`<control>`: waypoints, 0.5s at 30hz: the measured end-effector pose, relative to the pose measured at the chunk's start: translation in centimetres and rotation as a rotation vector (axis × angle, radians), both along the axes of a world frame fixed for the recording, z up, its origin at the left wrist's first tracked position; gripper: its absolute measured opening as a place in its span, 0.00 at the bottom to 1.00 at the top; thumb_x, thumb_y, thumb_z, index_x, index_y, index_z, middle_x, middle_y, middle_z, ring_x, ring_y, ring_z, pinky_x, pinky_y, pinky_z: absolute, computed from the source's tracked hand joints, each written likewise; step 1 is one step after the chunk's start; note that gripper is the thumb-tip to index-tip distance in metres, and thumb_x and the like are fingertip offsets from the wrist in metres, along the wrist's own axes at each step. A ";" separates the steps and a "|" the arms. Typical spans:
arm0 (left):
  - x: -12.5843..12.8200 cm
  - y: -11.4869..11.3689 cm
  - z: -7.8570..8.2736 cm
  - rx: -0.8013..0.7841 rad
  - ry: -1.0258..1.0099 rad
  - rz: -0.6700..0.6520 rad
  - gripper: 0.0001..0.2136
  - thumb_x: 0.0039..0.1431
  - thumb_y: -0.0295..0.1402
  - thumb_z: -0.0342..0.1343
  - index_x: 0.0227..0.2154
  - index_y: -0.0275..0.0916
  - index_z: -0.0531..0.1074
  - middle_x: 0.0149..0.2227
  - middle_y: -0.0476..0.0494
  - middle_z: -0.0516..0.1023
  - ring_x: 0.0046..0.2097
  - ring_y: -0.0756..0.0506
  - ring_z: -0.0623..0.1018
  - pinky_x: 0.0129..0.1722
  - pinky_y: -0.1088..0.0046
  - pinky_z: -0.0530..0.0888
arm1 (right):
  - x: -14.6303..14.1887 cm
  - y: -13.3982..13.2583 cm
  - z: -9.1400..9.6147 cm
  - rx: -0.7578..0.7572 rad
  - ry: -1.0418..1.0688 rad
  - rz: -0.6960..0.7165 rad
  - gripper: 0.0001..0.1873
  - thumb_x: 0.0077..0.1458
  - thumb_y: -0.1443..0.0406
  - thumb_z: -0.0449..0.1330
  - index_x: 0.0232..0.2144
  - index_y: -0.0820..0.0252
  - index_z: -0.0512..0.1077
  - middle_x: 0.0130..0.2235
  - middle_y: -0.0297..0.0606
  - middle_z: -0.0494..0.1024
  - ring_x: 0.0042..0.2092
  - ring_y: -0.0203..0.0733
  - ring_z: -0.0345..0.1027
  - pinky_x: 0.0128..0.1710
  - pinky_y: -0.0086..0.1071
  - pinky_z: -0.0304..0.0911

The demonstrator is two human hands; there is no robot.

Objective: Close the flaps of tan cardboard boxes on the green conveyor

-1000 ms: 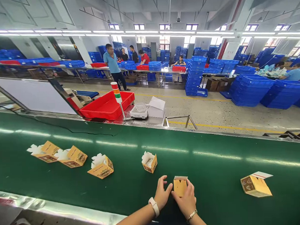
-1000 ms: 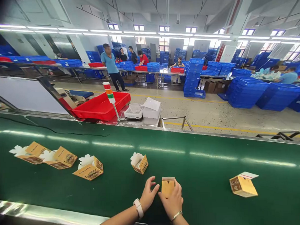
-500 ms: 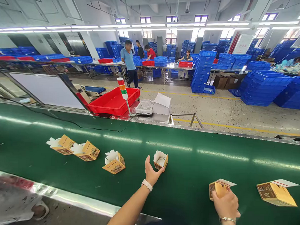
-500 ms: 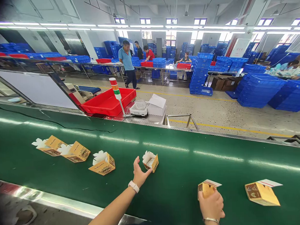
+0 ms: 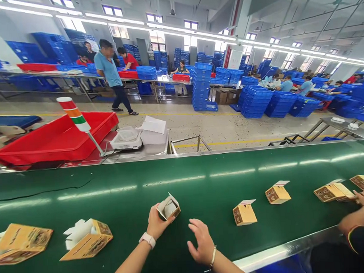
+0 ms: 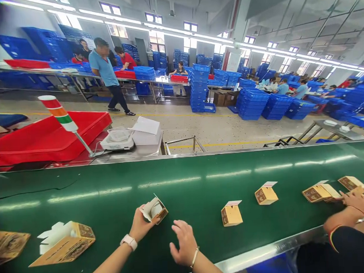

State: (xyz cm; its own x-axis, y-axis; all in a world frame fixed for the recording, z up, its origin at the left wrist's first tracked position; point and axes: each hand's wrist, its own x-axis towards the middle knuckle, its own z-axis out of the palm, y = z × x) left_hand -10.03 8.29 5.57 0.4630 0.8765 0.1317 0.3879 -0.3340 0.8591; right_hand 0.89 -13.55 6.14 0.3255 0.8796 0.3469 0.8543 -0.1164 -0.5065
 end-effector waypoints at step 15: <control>1.5 -5.3 2.6 -0.251 -0.054 -0.254 0.06 0.47 0.39 0.59 0.22 0.43 0.73 0.40 0.40 0.76 0.49 0.36 0.70 0.55 0.50 0.62 | 1.2 6.2 -2.5 0.285 0.666 -0.303 0.15 0.52 0.53 0.58 0.33 0.57 0.74 0.49 0.47 0.72 0.52 0.51 0.66 0.52 0.45 0.64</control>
State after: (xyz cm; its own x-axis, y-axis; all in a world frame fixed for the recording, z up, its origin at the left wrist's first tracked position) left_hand -8.53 3.04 8.15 0.6686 0.7424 -0.0433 0.2717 -0.1897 0.9435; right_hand 2.12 -7.31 3.61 0.7556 0.6258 0.1932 0.3120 -0.0845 -0.9463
